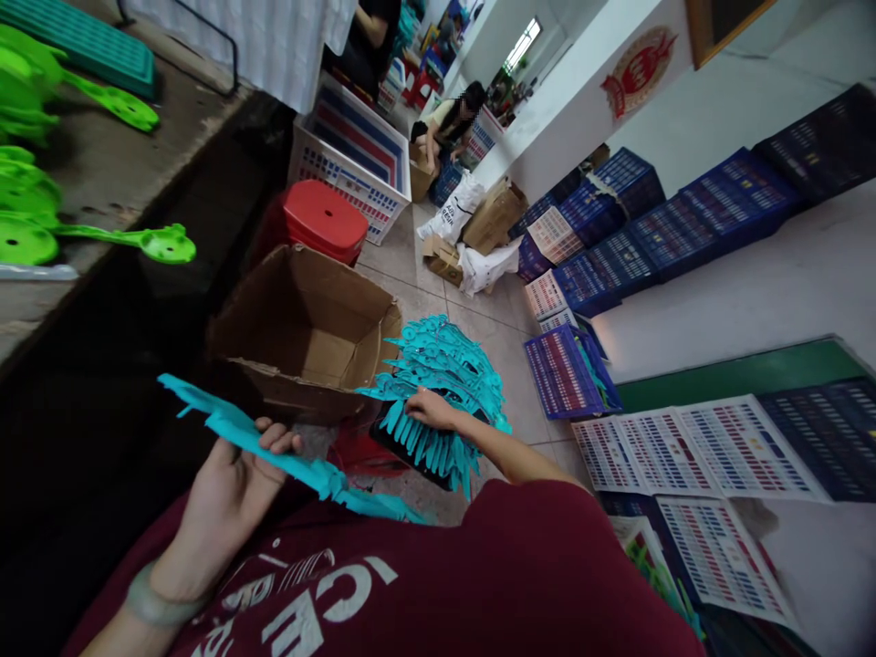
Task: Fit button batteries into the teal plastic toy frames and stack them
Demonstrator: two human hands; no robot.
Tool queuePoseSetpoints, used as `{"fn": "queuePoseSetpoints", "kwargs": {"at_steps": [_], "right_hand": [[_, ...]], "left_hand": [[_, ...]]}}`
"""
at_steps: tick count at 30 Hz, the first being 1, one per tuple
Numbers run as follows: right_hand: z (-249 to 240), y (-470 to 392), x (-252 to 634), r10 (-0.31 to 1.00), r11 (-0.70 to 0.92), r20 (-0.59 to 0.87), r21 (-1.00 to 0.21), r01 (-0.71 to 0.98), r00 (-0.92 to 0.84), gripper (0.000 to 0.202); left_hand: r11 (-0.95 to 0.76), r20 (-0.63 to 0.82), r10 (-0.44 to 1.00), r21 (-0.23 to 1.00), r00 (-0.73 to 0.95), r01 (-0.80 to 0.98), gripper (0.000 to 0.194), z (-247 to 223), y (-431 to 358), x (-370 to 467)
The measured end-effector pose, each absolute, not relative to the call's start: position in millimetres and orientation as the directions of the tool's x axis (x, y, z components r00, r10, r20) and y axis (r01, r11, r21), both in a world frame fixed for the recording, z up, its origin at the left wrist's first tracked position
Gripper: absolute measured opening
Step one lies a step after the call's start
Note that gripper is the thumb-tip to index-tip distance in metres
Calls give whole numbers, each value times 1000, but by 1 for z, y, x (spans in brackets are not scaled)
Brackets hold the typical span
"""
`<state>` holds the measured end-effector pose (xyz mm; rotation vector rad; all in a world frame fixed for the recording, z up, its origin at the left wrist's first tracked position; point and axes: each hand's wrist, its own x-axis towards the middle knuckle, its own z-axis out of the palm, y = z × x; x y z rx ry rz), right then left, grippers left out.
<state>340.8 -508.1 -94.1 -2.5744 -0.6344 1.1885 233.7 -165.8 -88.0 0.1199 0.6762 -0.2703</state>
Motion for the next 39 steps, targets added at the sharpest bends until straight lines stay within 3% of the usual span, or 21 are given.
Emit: {"fn": "queuePoseSetpoints", "kwargs": {"at_steps": [4, 6, 8, 12, 16, 19, 21, 23, 25, 28, 30, 35, 37, 39], "right_hand": [[-70, -505, 344, 504, -856, -746, -500, 135, 435, 10], [-62, -497, 351, 502, -847, -753, -528, 66, 425, 14], [-60, -484, 361, 477, -847, -744, -530, 20, 468, 18], [-63, -454, 386, 415, -876, -762, -483, -10, 497, 16], [-49, -437, 397, 425, -903, -887, -430, 7, 180, 4], [-28, -430, 389, 439, -897, -890, -443, -3, -124, 16], [-17, -423, 380, 470, -879, -855, -475, -36, -218, 25], [-11, -414, 374, 542, -841, -829, -534, -91, -137, 26], [-10, -401, 369, 605, -770, -782, -623, -140, 151, 20], [-17, -378, 361, 570, -679, -623, -724, -120, 535, 15], [-24, -361, 351, 553, -654, -603, -742, -149, 575, 15], [-33, -319, 315, 451, -544, -730, -681, -490, 514, 13], [-33, -303, 301, 429, -501, -713, -699, -510, 555, 15], [-36, -289, 291, 419, -429, -679, -733, -528, 602, 16]], "left_hand": [[962, -607, -152, 89, 780, 257, 47, -84, -174, 233], [949, -576, -131, 163, 807, 270, 35, -82, -177, 231], [925, -545, -124, 240, 830, 295, 22, -82, -176, 230], [916, -485, -81, 309, 871, 257, 24, -78, -167, 227], [900, -479, -4, 381, 878, 211, 16, -68, -159, 226], [897, -504, -22, 371, 863, 240, 17, -62, -160, 230], [909, -566, -19, 334, 824, 250, 21, -60, -163, 238], [926, -678, 49, 306, 734, 220, 22, -59, -169, 250], [941, -744, 110, 292, 659, 173, 24, -57, -174, 264], [956, -690, 146, 283, 708, 78, 35, -47, -178, 284], [946, -622, 255, 320, 740, -57, 40, -35, -176, 294], [809, -464, 565, 472, 683, -349, 47, -12, -161, 292], [768, -353, 596, 513, 722, -383, 50, -14, -155, 280], [733, -231, 517, 617, 824, -287, 54, -22, -150, 264]]}}
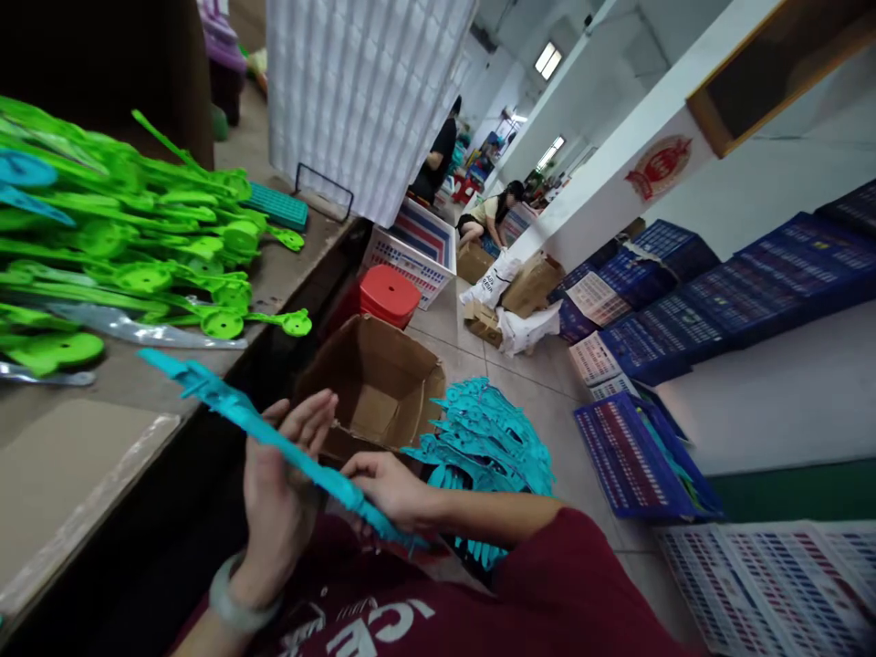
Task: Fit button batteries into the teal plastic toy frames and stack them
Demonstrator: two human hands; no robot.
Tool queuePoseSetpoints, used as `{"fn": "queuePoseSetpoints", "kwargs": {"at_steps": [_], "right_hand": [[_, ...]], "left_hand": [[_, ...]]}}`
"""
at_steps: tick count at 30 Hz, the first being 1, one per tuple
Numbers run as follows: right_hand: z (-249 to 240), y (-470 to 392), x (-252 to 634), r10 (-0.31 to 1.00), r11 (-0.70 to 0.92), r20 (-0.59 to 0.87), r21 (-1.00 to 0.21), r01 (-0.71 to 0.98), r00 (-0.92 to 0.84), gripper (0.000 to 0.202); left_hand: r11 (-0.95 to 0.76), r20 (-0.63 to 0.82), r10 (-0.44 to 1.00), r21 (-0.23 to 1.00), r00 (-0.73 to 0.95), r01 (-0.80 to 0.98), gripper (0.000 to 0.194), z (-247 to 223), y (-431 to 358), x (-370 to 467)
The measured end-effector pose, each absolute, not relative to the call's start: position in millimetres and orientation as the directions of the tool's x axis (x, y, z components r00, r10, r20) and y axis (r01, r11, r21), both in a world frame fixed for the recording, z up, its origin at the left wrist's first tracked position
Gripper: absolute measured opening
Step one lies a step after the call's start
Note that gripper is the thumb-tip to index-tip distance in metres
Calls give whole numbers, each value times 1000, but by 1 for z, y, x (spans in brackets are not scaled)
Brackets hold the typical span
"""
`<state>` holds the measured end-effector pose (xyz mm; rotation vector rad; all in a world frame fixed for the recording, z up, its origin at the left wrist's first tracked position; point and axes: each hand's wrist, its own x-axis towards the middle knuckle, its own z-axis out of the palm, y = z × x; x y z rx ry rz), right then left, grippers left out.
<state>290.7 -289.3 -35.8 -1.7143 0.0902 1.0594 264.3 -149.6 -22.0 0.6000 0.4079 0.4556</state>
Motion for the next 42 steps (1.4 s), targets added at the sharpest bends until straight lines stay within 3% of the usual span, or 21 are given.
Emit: {"fn": "queuePoseSetpoints", "kwargs": {"at_steps": [2, 4, 8, 12, 14, 16, 18, 20, 22, 23, 25, 27, 31, 35, 38, 40, 42], "right_hand": [[-41, -279, 289, 407, -355, -625, -780, -516, 666, 17], [-45, -272, 297, 375, -305, -545, -836, -455, 750, 19], [-30, -260, 334, 369, -238, -370, -924, -298, 853, 23], [11, -228, 364, 459, -118, 33, -988, 98, 888, 22], [29, -202, 371, 516, -60, 205, -960, 274, 832, 17], [41, -171, 370, 596, 45, 300, -939, 342, 745, 12], [48, -143, 363, 712, 198, 269, -963, 182, 648, 12], [52, -121, 357, 847, 272, 128, -938, -213, 516, 16], [55, -105, 357, 940, 194, -15, -797, -572, 340, 18], [57, -99, 359, 963, 134, -65, -726, -674, 262, 17], [58, -87, 363, 977, 26, -140, -664, -748, 158, 14], [57, -75, 360, 973, -81, -212, -687, -722, 93, 15], [52, -55, 323, 942, -283, -333, -725, -627, -41, 22], [48, -48, 288, 917, -388, -380, -772, -503, -124, 33], [41, -53, 285, 914, -406, -401, -887, -219, -70, 38], [30, -42, 290, 967, -254, -252, -959, 122, 37, 40], [15, -6, 285, 987, 69, 121, -907, 415, 102, 36]], "left_hand": [[642, -220, 330, 765, 918, -48, 50, -30, -143, 247], [570, -245, 274, 820, 930, 48, 37, -30, -133, 229], [504, -195, 465, 860, 864, -78, 31, -4, -100, 196], [324, -229, 632, 946, 741, 17, 31, 19, -64, 180], [212, -200, 631, 974, 749, 82, 34, 20, -50, 180], [169, -168, 548, 982, 819, 89, 35, 15, -43, 181], [181, -139, 498, 982, 856, 54, 31, 8, -39, 178], [175, -81, 568, 984, 819, -24, 24, 0, -38, 169], [152, 19, 666, 975, 746, -160, 17, -5, -37, 154], [141, 69, 708, 961, 702, -237, 15, -7, -36, 145], [123, 143, 769, 923, 624, -363, 22, -8, -34, 129], [110, 146, 820, 908, 553, -404, 35, -8, -31, 120], [96, 21, 901, 964, 433, -246, 34, -9, -24, 129], [63, -33, 943, 995, 332, -80, 29, -12, -19, 140], [22, -12, 924, 999, 382, -24, 24, -4, -17, 134], [-12, 31, 919, 999, 394, -50, 27, 6, -13, 130], [-4, 34, 935, 996, 352, -85, 39, 13, -1, 125]]}}
